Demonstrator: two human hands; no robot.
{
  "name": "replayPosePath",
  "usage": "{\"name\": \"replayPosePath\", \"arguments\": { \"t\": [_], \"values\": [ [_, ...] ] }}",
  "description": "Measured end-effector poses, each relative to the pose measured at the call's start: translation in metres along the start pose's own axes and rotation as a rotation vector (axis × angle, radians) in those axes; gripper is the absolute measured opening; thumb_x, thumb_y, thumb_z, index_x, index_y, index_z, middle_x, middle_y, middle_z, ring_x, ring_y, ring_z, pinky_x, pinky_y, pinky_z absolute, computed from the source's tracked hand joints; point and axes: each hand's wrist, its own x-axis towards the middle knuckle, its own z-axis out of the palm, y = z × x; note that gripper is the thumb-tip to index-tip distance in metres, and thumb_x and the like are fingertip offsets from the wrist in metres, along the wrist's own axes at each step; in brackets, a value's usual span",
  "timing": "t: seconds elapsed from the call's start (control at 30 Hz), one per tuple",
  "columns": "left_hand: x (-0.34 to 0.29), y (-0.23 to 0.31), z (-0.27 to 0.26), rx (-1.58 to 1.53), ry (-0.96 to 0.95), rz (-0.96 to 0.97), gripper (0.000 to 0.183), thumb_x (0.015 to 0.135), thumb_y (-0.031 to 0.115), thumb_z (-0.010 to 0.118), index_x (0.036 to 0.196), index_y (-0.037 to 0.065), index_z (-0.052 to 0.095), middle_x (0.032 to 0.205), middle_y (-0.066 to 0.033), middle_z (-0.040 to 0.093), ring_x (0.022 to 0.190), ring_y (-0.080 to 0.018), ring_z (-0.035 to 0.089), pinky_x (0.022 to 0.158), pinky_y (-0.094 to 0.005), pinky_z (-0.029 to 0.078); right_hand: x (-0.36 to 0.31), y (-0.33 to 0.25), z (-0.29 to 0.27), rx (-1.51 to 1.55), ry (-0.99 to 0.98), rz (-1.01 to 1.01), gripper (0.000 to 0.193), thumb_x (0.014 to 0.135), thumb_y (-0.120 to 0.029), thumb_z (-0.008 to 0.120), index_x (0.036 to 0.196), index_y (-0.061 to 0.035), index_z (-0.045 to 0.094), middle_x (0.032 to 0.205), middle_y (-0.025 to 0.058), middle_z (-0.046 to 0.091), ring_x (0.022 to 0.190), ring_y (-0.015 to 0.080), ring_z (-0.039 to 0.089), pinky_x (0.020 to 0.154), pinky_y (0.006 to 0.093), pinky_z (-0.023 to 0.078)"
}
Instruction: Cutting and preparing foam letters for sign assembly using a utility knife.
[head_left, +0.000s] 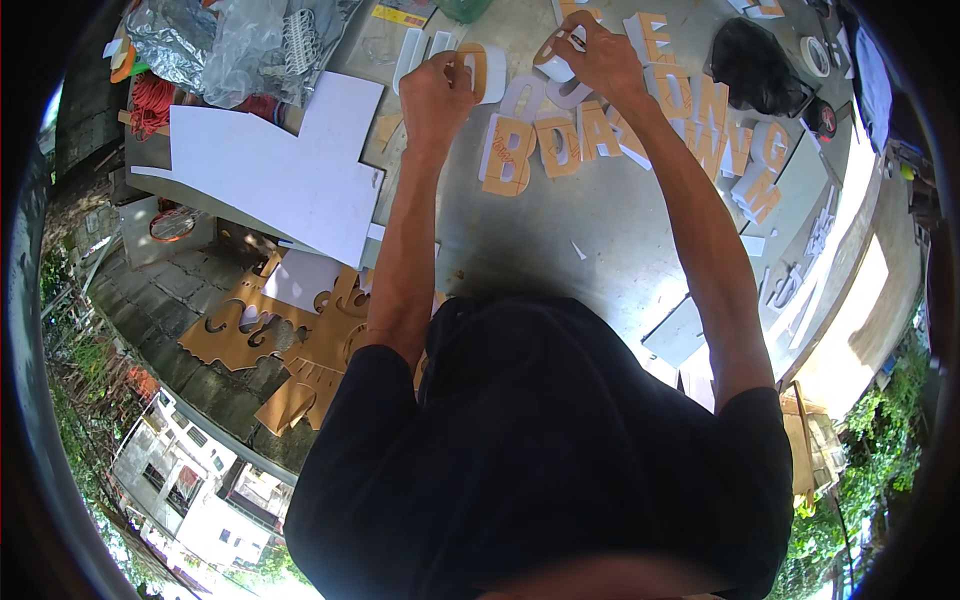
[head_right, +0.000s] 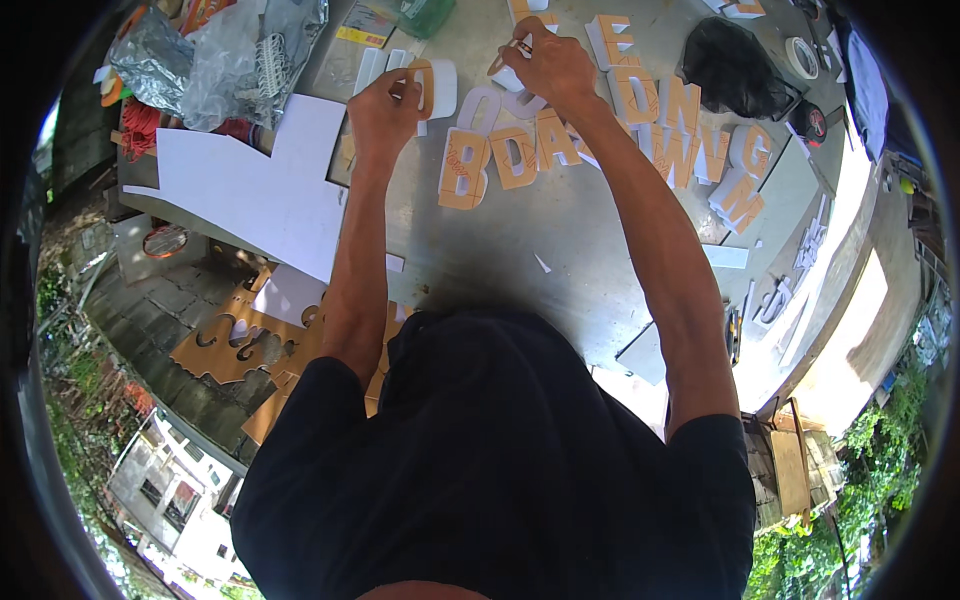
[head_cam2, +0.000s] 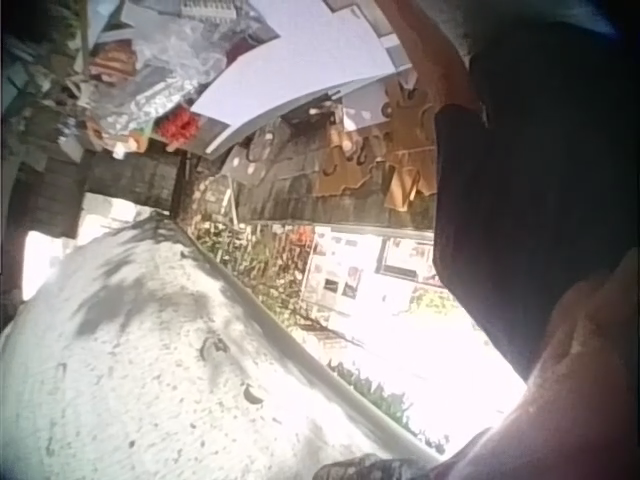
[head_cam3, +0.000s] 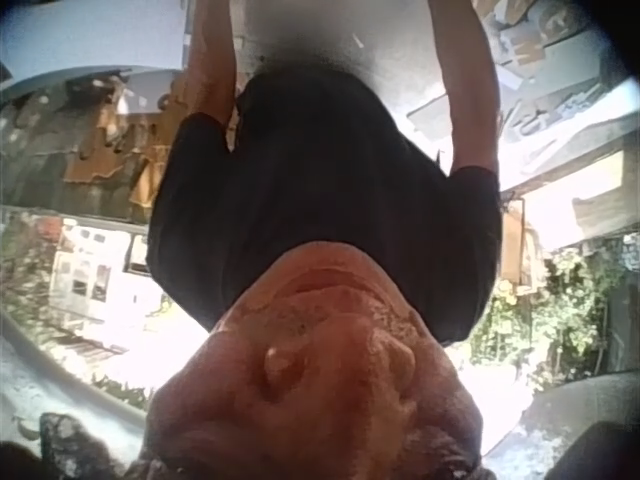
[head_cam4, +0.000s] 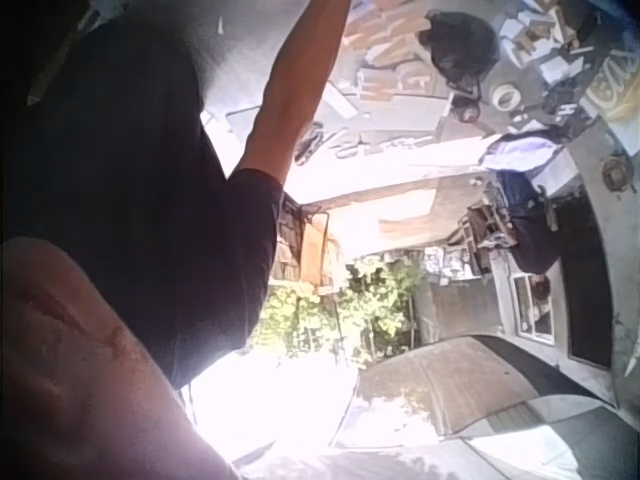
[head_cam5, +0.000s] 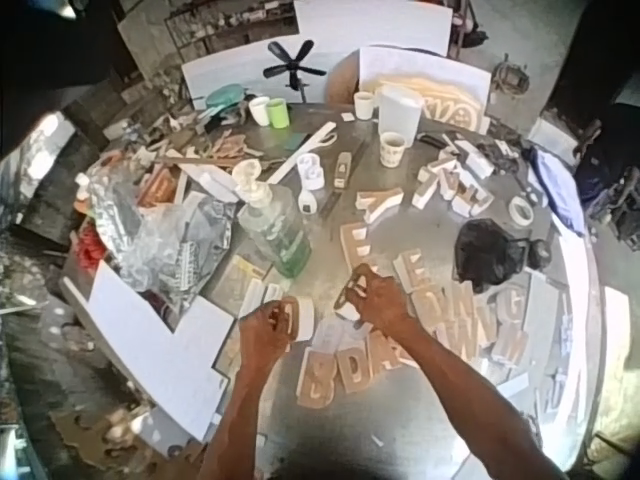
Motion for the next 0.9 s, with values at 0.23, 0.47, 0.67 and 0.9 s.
{"name": "replayPosePath", "arguments": {
  "t": [0.23, 0.47, 0.67, 0.9],
  "values": [
    [0.008, -0.009, -0.028, 0.021, 0.052, 0.005, 0.025, 0.085, 0.014, 0.070, 0.104, -0.002, 0.074, 0.075, -0.0161, 0.073, 0.061, -0.0258, 0.072, 0.060, -0.0328, 0.057, 0.002, 0.025, 0.008, 0.223, 0.081, -0.009, 0.046, 0.081, -0.040, 0.062, 0.121, -0.0175, 0.058, 0.078, 0.0116, 0.069, 0.079, 0.0296, 0.071, 0.072, 0.0419, 0.055],
    [0.006, 0.001, -0.003, 0.064, -0.062, 0.077, 0.027, 0.082, 0.013, 0.073, 0.104, -0.002, 0.074, 0.077, -0.0179, 0.073, 0.064, -0.0293, 0.071, 0.062, -0.0360, 0.057, -0.009, 0.033, 0.006, 0.347, 0.060, 0.033, 0.072, 0.077, -0.033, 0.069, 0.144, -0.0119, 0.053, 0.111, 0.0219, 0.070, 0.103, 0.0342, 0.068, 0.092, 0.0403, 0.052],
    [0.010, 0.008, 0.022, 0.140, -0.095, 0.185, 0.027, 0.078, 0.014, 0.074, 0.100, -0.001, 0.075, 0.078, -0.0204, 0.071, 0.070, -0.0353, 0.071, 0.067, -0.0418, 0.056, -0.010, 0.046, 0.002, 0.445, -0.023, 0.116, 0.066, 0.079, -0.029, 0.071, 0.139, -0.0031, 0.058, 0.114, 0.0212, 0.069, 0.101, 0.0305, 0.068, 0.090, 0.0380, 0.052],
    [0.006, 0.008, 0.032, 0.186, -0.192, 0.122, 0.031, 0.078, 0.019, 0.075, 0.103, 0.000, 0.075, 0.079, -0.0191, 0.073, 0.071, -0.0318, 0.072, 0.070, -0.0385, 0.058, -0.013, 0.054, -0.001, 0.623, -0.154, 0.180, 0.067, 0.080, -0.026, 0.076, 0.139, -0.0005, 0.057, 0.095, 0.0138, 0.069, 0.078, 0.0206, 0.063, 0.071, 0.0328, 0.050]
  ]
}}
